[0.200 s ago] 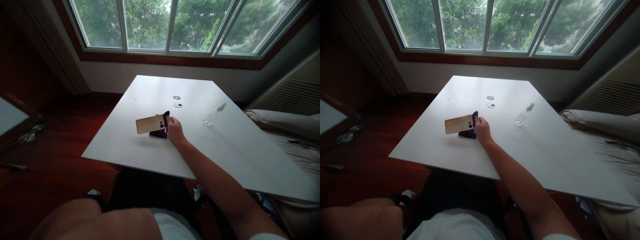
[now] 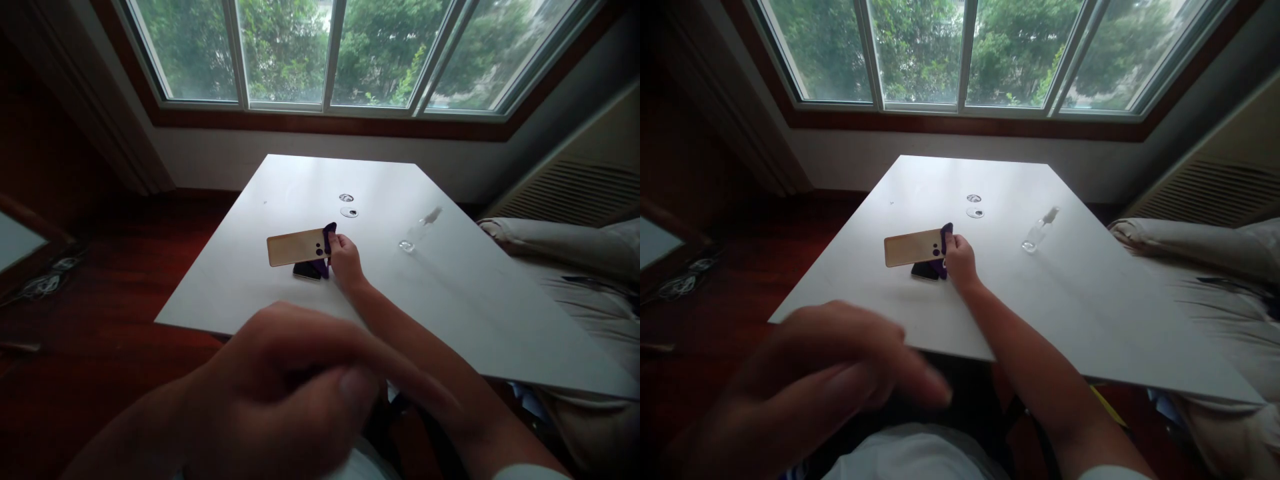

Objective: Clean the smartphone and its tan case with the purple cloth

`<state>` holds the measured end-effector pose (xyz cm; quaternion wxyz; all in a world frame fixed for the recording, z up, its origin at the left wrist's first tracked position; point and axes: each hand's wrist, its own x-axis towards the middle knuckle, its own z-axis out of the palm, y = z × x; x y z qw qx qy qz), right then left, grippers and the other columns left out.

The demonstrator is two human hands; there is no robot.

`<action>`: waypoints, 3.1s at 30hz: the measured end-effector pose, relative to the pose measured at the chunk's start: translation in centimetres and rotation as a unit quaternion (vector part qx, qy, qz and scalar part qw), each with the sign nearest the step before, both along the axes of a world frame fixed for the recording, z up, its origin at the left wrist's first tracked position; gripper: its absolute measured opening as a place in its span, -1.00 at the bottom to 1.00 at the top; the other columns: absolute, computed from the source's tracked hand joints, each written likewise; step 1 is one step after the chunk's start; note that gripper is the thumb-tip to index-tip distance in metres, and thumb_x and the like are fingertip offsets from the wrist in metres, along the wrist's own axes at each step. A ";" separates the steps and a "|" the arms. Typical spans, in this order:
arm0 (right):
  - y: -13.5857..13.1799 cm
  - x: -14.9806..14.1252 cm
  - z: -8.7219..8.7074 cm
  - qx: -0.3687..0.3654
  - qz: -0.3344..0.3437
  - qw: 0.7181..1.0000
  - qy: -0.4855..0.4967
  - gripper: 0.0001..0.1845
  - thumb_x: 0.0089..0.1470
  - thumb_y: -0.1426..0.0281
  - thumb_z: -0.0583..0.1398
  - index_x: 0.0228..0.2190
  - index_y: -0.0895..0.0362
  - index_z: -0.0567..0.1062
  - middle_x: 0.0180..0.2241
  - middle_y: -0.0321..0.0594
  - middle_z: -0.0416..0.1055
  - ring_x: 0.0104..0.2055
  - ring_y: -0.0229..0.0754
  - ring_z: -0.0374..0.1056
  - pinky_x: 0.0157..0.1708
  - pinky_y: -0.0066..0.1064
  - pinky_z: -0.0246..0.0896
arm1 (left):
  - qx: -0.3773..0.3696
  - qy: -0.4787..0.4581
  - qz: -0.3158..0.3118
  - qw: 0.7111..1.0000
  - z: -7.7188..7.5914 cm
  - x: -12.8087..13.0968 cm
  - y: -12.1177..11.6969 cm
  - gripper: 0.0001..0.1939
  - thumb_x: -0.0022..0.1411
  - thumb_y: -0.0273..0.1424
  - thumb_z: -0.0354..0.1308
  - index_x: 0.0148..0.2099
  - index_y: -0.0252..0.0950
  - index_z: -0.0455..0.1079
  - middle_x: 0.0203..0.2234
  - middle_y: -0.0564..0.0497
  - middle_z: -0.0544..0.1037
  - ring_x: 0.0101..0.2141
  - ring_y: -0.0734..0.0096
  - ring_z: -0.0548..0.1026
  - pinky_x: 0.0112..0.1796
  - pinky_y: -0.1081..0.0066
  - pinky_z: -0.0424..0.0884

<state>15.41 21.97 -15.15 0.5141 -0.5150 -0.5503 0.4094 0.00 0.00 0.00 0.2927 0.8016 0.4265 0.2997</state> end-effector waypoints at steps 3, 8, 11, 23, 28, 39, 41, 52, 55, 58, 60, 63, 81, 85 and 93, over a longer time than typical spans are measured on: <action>0.0 0.2 0.3 0.012 -0.008 1.000 0.008 -0.49 0.20 -0.12 0.13 -0.39 0.08 0.42 -0.54 -0.28 0.35 -0.56 -0.23 0.25 -0.61 -0.40 0.15 | 0.133 -0.010 0.098 0.986 -1.6 0.2 6.0 -0.63 0.49 -0.19 -0.05 0.06 -0.13 0.56 -0.34 -0.03 0.60 -0.33 0.32 0.54 -0.25 0.29 0.50; 0.1 0.1 0.7 -0.002 -0.012 1.000 0.023 -0.50 0.20 -0.12 0.13 -0.35 0.08 0.45 -0.50 -0.28 0.38 -0.54 -0.22 0.27 -0.59 -0.41 0.19 | 0.302 0.131 0.223 0.917 -6.0 -3.5 17.2 -0.68 0.44 -0.30 0.08 0.09 -0.28 0.55 -0.07 -0.15 0.60 -0.01 0.09 0.49 0.08 0.12 0.37; 0.2 0.3 0.8 0.002 -0.014 1.000 0.027 -0.49 0.20 -0.12 0.12 -0.33 0.07 0.46 -0.49 -0.28 0.38 -0.52 -0.21 0.28 -0.57 -0.40 0.22 | 0.225 0.149 0.210 0.940 -8.5 -5.0 20.1 -0.68 0.43 -0.22 0.13 0.08 -0.22 0.56 -0.12 -0.09 0.64 -0.10 0.15 0.55 -0.07 0.26 0.43; 1.1 1.7 1.4 0.130 0.041 0.990 -0.046 -0.56 0.21 0.13 0.20 0.03 0.06 0.57 -0.09 -0.13 0.57 -0.11 -0.06 0.45 -0.12 -0.25 0.36 | 0.175 0.128 0.254 0.942 -11.9 -4.0 18.9 -0.64 0.49 -0.14 0.01 -0.06 -0.16 0.60 -0.24 -0.03 0.69 -0.25 0.25 0.61 -0.27 0.37 0.35; 0.4 1.5 2.1 0.095 0.013 0.990 -0.106 -0.51 0.26 -0.01 0.12 -0.32 0.11 0.61 -0.45 -0.21 0.50 -0.41 -0.15 0.34 -0.43 -0.35 0.18 | 0.193 0.118 0.272 0.935 -12.4 -3.6 18.3 -0.64 0.49 -0.14 0.02 -0.07 -0.18 0.59 -0.26 -0.03 0.69 -0.29 0.27 0.60 -0.30 0.37 0.30; 0.2 1.4 2.0 0.144 0.010 0.988 -0.060 -0.48 0.26 0.01 0.17 0.07 0.03 0.60 0.03 -0.16 0.60 0.03 0.07 0.51 0.04 -0.16 0.37 | 0.189 0.095 0.359 0.909 -12.7 -3.5 18.6 -0.65 0.49 -0.15 0.01 -0.12 -0.18 0.57 -0.35 -0.06 0.66 -0.36 0.24 0.55 -0.37 0.37 0.20; 0.3 1.4 1.7 0.133 0.005 0.991 -0.031 -0.47 0.23 -0.01 0.21 0.07 0.02 0.61 0.04 -0.17 0.60 0.07 0.10 0.50 0.09 -0.11 0.37 | 0.184 0.074 0.370 0.908 -12.8 -3.8 18.7 -0.63 0.50 -0.14 -0.01 -0.12 -0.19 0.56 -0.37 -0.06 0.65 -0.36 0.24 0.55 -0.36 0.38 0.22; 1.2 1.5 1.8 -0.019 0.057 0.971 0.231 -0.39 -0.19 0.11 0.50 -0.10 0.13 0.66 -0.22 -0.15 0.63 -0.28 -0.13 0.52 -0.30 -0.30 0.45 | 0.155 -0.025 0.240 0.958 -13.4 -3.6 18.3 -0.70 0.47 -0.16 0.02 -0.01 -0.23 0.45 -0.39 -0.01 0.62 -0.42 0.35 0.53 -0.39 0.43 0.32; 1.0 1.7 2.0 0.040 0.035 0.980 0.193 -0.51 -0.15 0.08 0.48 -0.24 0.14 0.67 -0.29 -0.18 0.63 -0.31 -0.16 0.49 -0.28 -0.34 0.41 | 0.134 -0.029 0.199 0.970 -13.5 -3.1 18.0 -0.68 0.44 -0.15 0.09 0.08 -0.22 0.41 -0.37 0.01 0.64 -0.45 0.40 0.53 -0.41 0.46 0.32; 0.5 1.7 2.2 0.074 0.013 0.989 0.129 -0.52 -0.05 0.01 0.41 -0.23 0.11 0.68 -0.31 -0.18 0.63 -0.31 -0.13 0.48 -0.28 -0.33 0.39 | 0.120 -0.017 0.185 0.975 -13.4 -2.7 17.9 -0.64 0.43 -0.11 0.10 0.12 -0.21 0.41 -0.36 0.01 0.65 -0.46 0.39 0.54 -0.44 0.47 0.32; 0.2 1.6 2.3 0.082 0.005 0.992 0.097 -0.51 0.01 -0.02 0.36 -0.20 0.10 0.69 -0.30 -0.19 0.63 -0.28 -0.11 0.49 -0.26 -0.31 0.39 | 0.115 -0.012 0.204 0.972 -13.4 -2.7 18.0 -0.65 0.45 -0.10 0.05 0.06 -0.21 0.44 -0.40 0.01 0.64 -0.46 0.37 0.55 -0.45 0.46 0.31; -0.2 1.3 2.5 0.082 0.005 0.994 0.075 -0.50 0.05 -0.02 0.33 -0.14 0.09 0.69 -0.25 -0.20 0.64 -0.24 -0.09 0.50 -0.24 -0.30 0.41 | 0.136 0.011 0.255 0.957 -13.5 -2.7 18.1 -0.65 0.48 -0.11 0.00 -0.01 -0.22 0.47 -0.47 0.01 0.61 -0.47 0.34 0.55 -0.45 0.44 0.28; -2.1 -1.1 1.3 0.090 0.129 0.987 -0.040 -0.64 0.15 0.08 0.24 -0.35 0.11 0.63 -0.39 -0.25 0.55 -0.34 -0.13 0.38 -0.34 -0.38 0.25 | 0.198 -0.119 0.334 0.914 -12.6 -2.9 17.5 -0.71 0.47 -0.15 0.00 0.06 -0.21 0.28 -0.32 -0.02 0.64 -0.48 0.40 0.53 -0.46 0.47 0.32; -1.6 -0.4 1.9 0.095 0.066 0.993 0.034 -0.62 0.11 0.05 0.27 -0.29 0.11 0.64 -0.30 -0.24 0.59 -0.24 -0.06 0.43 -0.23 -0.33 0.31 | 0.193 -0.078 0.268 0.941 -12.6 -2.8 17.3 -0.75 0.41 -0.13 0.08 -0.14 -0.22 0.33 -0.47 0.06 0.56 -0.55 0.47 0.42 -0.49 0.49 0.26; -1.3 -0.4 2.0 0.094 0.059 0.987 0.119 -0.60 0.09 0.03 0.31 -0.30 0.12 0.63 -0.32 -0.22 0.56 -0.29 -0.11 0.40 -0.28 -0.33 0.31 | 0.199 -0.052 0.142 0.968 -12.7 -3.3 16.9 -0.75 0.38 -0.19 0.15 -0.27 -0.24 0.34 -0.61 0.16 0.32 -0.60 0.55 0.20 -0.52 0.49 0.14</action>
